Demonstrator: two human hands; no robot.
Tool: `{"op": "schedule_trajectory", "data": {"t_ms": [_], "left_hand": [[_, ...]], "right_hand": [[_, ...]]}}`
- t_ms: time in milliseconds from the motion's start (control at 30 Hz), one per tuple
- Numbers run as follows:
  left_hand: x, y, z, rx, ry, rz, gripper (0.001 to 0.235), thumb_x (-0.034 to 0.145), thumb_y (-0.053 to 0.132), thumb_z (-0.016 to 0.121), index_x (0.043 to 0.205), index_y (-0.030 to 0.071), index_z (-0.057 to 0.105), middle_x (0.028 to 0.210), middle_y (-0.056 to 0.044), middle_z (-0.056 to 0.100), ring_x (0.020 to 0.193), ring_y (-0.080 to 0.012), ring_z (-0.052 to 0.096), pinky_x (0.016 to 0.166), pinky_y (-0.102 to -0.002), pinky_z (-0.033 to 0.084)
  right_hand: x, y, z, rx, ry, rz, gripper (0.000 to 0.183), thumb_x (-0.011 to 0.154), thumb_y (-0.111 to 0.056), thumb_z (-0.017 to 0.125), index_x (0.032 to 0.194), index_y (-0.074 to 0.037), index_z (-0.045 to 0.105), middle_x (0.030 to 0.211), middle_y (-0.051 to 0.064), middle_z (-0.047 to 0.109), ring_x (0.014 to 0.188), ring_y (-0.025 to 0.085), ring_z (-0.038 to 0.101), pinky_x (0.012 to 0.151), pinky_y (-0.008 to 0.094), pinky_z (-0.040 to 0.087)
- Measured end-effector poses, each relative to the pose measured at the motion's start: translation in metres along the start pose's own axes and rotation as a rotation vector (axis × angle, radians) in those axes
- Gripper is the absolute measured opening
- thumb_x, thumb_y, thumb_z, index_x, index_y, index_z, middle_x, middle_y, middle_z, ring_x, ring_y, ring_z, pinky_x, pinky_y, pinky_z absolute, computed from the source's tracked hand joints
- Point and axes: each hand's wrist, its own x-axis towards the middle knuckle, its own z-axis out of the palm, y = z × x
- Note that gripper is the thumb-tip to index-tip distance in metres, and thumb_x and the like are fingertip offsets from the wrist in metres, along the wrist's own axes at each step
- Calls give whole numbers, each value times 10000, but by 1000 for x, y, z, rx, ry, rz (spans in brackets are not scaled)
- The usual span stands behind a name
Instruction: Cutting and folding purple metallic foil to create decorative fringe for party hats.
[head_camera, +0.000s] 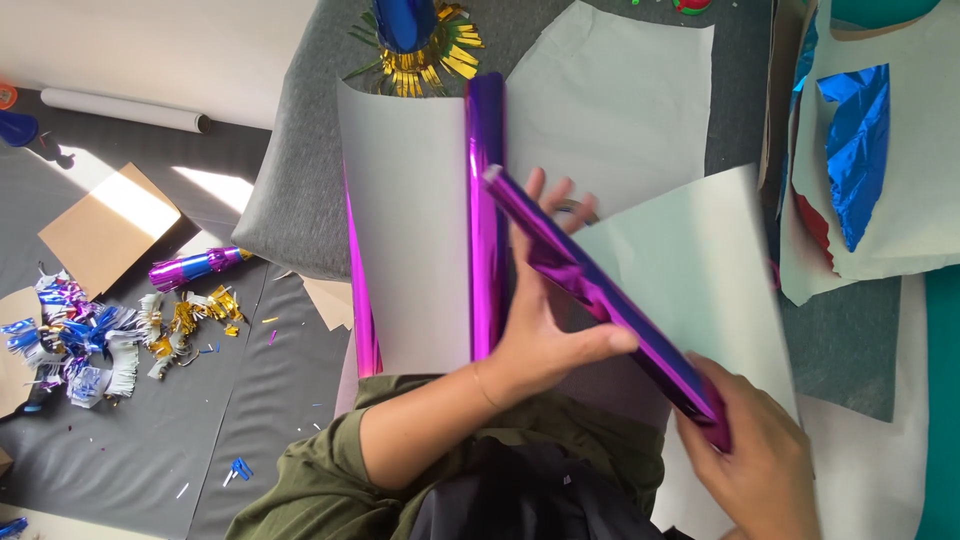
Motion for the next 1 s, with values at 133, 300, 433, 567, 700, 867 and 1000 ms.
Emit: {"op": "schedule_trajectory", "data": {"t_ms": [133,300,433,567,700,867,1000], "left_hand": [[16,24,-28,225,-200,217,790,915,681,661,1443,139,433,1557,-150,432,1605,-338,347,1405,-540,272],[14,20,-33,329,-228,404,351,1018,419,565,881,95,573,794,24,578,760,-165,521,1227,-547,377],[15,56,-27,457,-412,454,665,1046,667,301,1037,66,587,1018,-55,656,937,-253,660,951,-394,477],[11,65,-15,563,-408,513,414,889,408,700,987,24,581,935,-76,643,865,-274,644,889,-377,476],[6,68,-13,543,-299,555,296,944,293,655,826,45,544,764,-39,552,727,-237,584,879,-357,461],[10,62,-21,630,-94,553,448,855,377,700,672,75,424,582,9,411,527,-156,379,699,-315,430],[11,64,-22,658,-4,410,282,911,368,691,839,104,619,721,38,564,652,-112,456,679,-252,436]], "right_hand": [[-22,22,-23,134,-190,193,652,724,-293,821,1319,-116,622,1151,89,774,1011,258,782,885,362,655],[-29,38,-34,126,-433,590,647,686,-399,827,1300,-289,656,950,-40,883,798,157,843,887,278,654],[-48,68,-19,223,-340,463,556,677,-418,820,1198,-244,732,538,50,572,475,218,503,556,302,472],[-40,57,-15,171,-282,407,605,689,-511,749,1209,-211,681,506,48,408,479,233,491,540,350,463],[-30,46,-20,217,-428,509,717,662,-470,788,1331,-261,635,767,15,850,598,218,747,605,326,599],[-13,26,-15,361,-661,559,849,691,-384,828,1493,-337,552,1049,-21,953,887,135,950,882,265,737],[-14,13,9,691,-345,476,680,745,-159,789,1403,-136,622,1119,53,853,927,163,862,894,270,623]]}}
